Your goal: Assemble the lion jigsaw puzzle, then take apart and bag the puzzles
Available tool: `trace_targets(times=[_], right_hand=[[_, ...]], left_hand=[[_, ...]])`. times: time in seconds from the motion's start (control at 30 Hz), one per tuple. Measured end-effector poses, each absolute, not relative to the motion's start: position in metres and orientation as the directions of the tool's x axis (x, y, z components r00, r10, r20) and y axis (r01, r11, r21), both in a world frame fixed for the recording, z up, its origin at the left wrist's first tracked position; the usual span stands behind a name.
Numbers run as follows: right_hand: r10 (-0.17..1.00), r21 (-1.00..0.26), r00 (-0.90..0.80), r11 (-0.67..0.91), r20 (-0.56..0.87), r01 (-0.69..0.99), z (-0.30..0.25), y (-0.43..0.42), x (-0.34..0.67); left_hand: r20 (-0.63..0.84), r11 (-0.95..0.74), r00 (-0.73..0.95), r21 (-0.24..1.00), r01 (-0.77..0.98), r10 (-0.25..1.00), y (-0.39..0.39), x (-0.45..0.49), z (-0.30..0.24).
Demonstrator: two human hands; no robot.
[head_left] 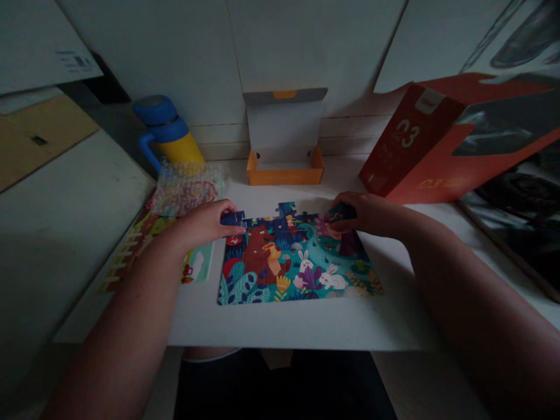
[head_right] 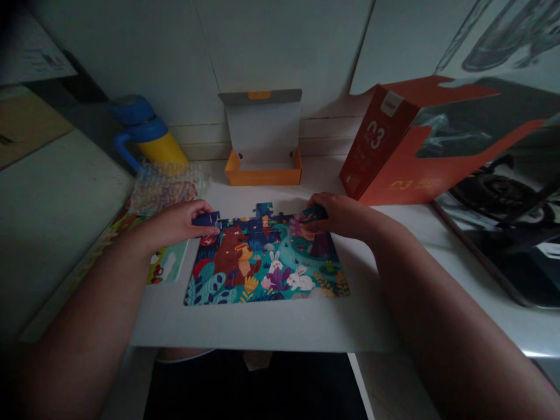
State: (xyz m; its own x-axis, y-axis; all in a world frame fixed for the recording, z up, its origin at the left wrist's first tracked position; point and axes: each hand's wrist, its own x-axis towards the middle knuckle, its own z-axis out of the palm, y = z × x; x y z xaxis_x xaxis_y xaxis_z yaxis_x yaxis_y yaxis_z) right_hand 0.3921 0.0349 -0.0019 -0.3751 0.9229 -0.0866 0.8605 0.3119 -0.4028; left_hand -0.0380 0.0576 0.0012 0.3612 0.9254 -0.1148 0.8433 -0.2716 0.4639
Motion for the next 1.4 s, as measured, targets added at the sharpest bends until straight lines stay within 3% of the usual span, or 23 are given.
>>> trace_targets(times=[0.13,0.37,0.5,0.7,1.1,1.4], right_hand=[[0.925,-0.340,-0.376,0.337,-0.053,0.878,-0.002,0.037,0.395],[0.951,-0.318,-0.259,0.196,-0.170,0.928,0.004,0.035,0.392],[0.954,-0.312,-0.231,0.164,-0.190,0.936,0.006,0.033,0.389],[0.954,-0.300,-0.228,0.163,-0.195,0.940,0.006,0.032,0.388],[0.942,-0.320,-0.265,0.192,-0.205,0.928,0.007,0.029,0.386],[0.938,-0.333,-0.314,0.253,-0.144,0.908,0.002,0.028,0.388]], left_hand=[[-0.147,-0.291,0.367,0.378,0.879,0.918,0.057,-0.041,0.002],[-0.202,-0.261,0.330,0.303,0.917,0.922,0.052,-0.033,0.012],[-0.236,-0.215,0.306,0.345,0.914,0.923,0.054,-0.034,0.007],[-0.190,-0.215,0.363,0.530,0.820,0.912,0.054,-0.037,-0.002],[-0.228,-0.217,0.350,0.458,0.862,0.909,0.054,-0.027,0.003],[-0.157,-0.220,0.305,0.405,0.887,0.939,0.048,-0.019,0.005]])
